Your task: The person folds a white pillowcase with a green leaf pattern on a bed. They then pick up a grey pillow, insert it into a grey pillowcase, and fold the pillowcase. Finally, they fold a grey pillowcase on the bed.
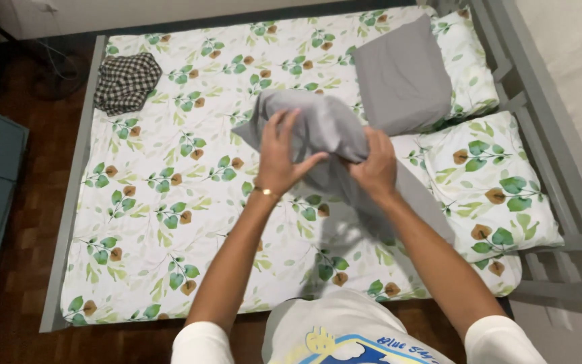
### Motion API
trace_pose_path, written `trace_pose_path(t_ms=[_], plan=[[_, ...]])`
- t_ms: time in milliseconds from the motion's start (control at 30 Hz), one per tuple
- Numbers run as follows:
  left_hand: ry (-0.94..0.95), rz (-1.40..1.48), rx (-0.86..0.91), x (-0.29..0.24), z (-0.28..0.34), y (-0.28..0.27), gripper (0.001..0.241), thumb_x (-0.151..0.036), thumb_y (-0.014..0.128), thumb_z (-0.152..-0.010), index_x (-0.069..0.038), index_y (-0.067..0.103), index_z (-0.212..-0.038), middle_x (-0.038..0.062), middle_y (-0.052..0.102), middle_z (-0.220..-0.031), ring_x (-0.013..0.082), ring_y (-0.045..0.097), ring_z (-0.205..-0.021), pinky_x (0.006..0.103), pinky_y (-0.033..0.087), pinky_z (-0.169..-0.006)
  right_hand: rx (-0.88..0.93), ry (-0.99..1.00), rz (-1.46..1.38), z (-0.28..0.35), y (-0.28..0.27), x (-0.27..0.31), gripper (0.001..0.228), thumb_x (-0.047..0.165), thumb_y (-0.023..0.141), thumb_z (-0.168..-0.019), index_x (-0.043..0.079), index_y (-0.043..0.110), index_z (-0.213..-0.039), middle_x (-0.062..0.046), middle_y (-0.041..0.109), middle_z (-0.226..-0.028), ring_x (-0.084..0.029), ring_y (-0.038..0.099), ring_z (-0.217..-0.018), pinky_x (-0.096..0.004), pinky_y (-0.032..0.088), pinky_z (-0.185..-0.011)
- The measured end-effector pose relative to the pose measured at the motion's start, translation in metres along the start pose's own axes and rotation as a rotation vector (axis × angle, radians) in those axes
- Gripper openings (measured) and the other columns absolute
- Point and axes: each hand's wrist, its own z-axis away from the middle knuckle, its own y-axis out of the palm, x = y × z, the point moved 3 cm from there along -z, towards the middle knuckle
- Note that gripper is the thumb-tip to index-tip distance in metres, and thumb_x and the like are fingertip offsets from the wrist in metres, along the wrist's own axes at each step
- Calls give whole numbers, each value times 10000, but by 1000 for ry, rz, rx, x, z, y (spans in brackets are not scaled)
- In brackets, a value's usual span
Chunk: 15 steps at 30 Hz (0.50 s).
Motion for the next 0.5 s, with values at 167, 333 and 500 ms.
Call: trace_pose_path(t_ms=[167, 333, 500], plan=[[113, -210, 73, 21, -14, 17, 927, -124, 868, -631, -151, 481, -1473, 91, 521, -1452, 320, 449, -1413, 488, 334, -1195, 18, -162, 30, 0, -4, 7, 803, 306, 936, -665, 22, 600, -1337, -187, 626, -1125, -409, 626, -1053, -508, 484, -951], [112, -182, 49, 34, -23, 24, 636, 17, 641, -681, -246, 645, -1260, -31, 643, -1221, 237, 587, -1264, 403, 455, -1118, 76, -215, 121, 25, -7, -18, 934, 383, 897, -726, -7, 503, -1478, -232, 574, -1318, -424, 574, -1204, -543, 431, -1023], [44, -58, -49, 47, -36, -1, 597, 100, 569, -668, -146, 662, -1204, 89, 676, -1160, 332, 623, -1185, 469, 465, -1081, 299, 117, 171, 79, -13, -78, 1164, 388, 916, -579, 112, 402, -1586, -229, 586, -1350, -444, 605, -1192, -594, 412, -1028]])
